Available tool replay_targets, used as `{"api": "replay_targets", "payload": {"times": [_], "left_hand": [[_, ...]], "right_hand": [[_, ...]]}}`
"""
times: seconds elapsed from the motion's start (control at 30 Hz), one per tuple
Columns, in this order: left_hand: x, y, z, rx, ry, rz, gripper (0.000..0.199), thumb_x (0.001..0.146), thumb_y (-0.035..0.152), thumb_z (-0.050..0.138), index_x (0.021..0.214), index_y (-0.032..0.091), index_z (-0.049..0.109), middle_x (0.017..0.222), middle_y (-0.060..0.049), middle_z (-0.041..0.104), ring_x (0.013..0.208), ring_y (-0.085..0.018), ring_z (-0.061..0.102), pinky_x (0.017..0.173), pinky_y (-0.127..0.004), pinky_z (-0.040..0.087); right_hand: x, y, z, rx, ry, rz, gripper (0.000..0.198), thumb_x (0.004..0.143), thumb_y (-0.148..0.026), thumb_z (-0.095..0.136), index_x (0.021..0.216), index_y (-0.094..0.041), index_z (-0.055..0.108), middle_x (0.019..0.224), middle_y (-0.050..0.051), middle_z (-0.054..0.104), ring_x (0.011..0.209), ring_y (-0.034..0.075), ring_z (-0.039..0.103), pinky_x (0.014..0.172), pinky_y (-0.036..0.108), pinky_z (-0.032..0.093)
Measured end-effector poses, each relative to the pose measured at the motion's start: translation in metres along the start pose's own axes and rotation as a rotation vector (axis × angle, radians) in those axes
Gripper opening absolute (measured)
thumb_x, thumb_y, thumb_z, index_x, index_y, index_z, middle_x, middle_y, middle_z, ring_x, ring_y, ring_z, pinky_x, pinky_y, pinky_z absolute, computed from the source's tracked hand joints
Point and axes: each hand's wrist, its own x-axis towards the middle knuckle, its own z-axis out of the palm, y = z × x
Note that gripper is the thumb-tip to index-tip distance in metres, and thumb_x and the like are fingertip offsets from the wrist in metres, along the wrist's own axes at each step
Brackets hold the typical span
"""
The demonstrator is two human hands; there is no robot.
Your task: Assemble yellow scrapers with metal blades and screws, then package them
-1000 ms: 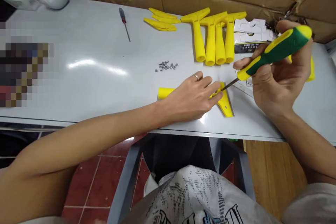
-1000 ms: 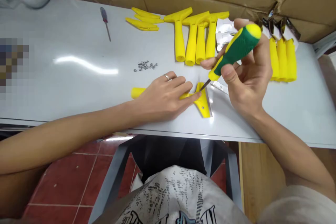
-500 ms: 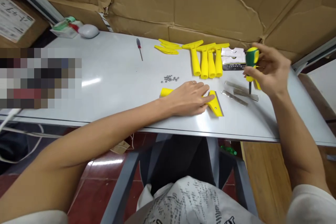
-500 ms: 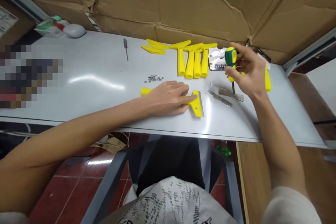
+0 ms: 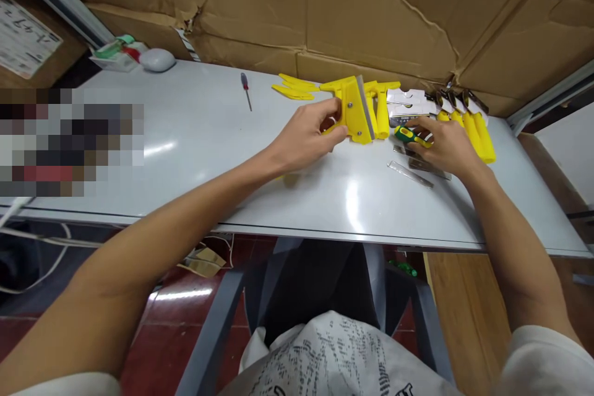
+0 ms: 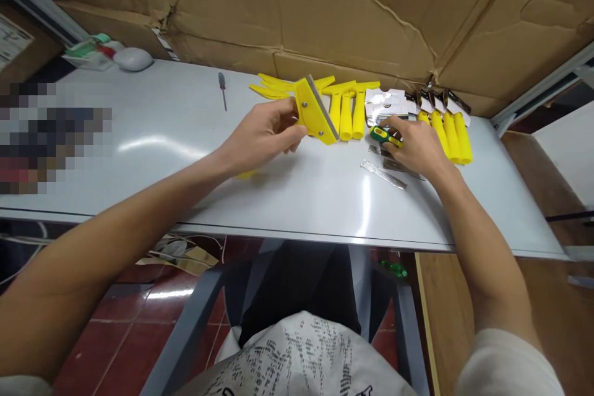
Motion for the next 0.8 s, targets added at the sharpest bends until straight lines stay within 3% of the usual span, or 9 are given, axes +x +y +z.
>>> {"api": "replay_targets", "payload": {"times": [0.1, 0.23, 0.37, 0.47, 0.57, 0.67, 0.8], "left_hand": [[0.002, 0.004, -0.006, -0.25, -0.029, -0.123, 0.021, 0.105, 0.038, 0.082, 0.115, 0.022, 0.074, 0.099, -0.006, 0.08, 0.071, -0.016, 0.064, 0.058, -0.03, 0.051], [0.006, 0.006, -0.012, -0.39, -0.006, -0.243, 0.041, 0.105, 0.059, 0.09, 0.104, 0.022, 0.072, 0.092, -0.007, 0.079, 0.062, -0.014, 0.061, 0.05, -0.029, 0.047], [0.006, 0.008, -0.016, -0.433, 0.006, -0.312, 0.047, 0.1, 0.061, 0.096, 0.095, 0.023, 0.068, 0.08, -0.003, 0.074, 0.055, -0.013, 0.057, 0.046, -0.03, 0.046], [0.006, 0.007, -0.016, -0.424, -0.002, -0.304, 0.051, 0.098, 0.064, 0.098, 0.095, 0.024, 0.067, 0.085, -0.005, 0.08, 0.054, -0.012, 0.057, 0.047, -0.031, 0.046], [0.006, 0.006, -0.015, -0.437, -0.014, -0.285, 0.059, 0.107, 0.081, 0.082, 0.103, 0.024, 0.067, 0.087, -0.007, 0.082, 0.052, -0.013, 0.06, 0.048, -0.032, 0.047], [0.007, 0.004, -0.014, -0.469, -0.015, -0.296, 0.072, 0.113, 0.096, 0.059, 0.101, 0.025, 0.065, 0.078, -0.007, 0.079, 0.049, -0.016, 0.062, 0.048, -0.033, 0.048], [0.007, 0.005, -0.014, -0.539, -0.006, -0.344, 0.071, 0.11, 0.095, 0.063, 0.097, 0.025, 0.065, 0.072, -0.006, 0.077, 0.047, -0.017, 0.062, 0.047, -0.032, 0.05]], "right_hand": [[-0.002, 0.0, 0.002, -0.012, -0.002, 0.018, 0.045, 0.101, -0.034, 0.078, 0.145, -0.027, 0.086, 0.118, 0.012, 0.092, 0.1, 0.037, 0.085, 0.099, 0.062, 0.071], [0.002, 0.008, 0.004, 0.054, 0.085, -0.006, 0.036, 0.11, -0.049, 0.074, 0.134, -0.028, 0.089, 0.124, 0.012, 0.092, 0.089, 0.03, 0.08, 0.094, 0.056, 0.069], [0.029, 0.032, 0.008, 0.042, 0.196, -0.014, 0.033, 0.113, -0.045, 0.073, 0.131, -0.024, 0.092, 0.134, 0.017, 0.089, 0.121, 0.036, 0.077, 0.116, 0.06, 0.062], [0.058, 0.053, 0.014, 0.053, 0.128, -0.062, 0.024, 0.105, -0.031, 0.086, 0.127, -0.024, 0.093, 0.145, 0.014, 0.086, 0.136, 0.036, 0.071, 0.127, 0.059, 0.056], [0.077, 0.068, 0.021, 0.034, 0.06, -0.073, 0.029, 0.093, -0.023, 0.101, 0.122, -0.024, 0.094, 0.143, 0.016, 0.084, 0.134, 0.033, 0.068, 0.126, 0.054, 0.055], [0.078, 0.076, 0.026, 0.009, 0.068, -0.058, 0.043, 0.088, -0.019, 0.106, 0.129, -0.019, 0.093, 0.141, 0.021, 0.081, 0.135, 0.036, 0.065, 0.122, 0.054, 0.053], [0.071, 0.078, 0.03, 0.019, 0.121, -0.046, 0.041, 0.095, -0.021, 0.103, 0.134, -0.017, 0.09, 0.143, 0.022, 0.079, 0.133, 0.033, 0.063, 0.119, 0.051, 0.048]]}}
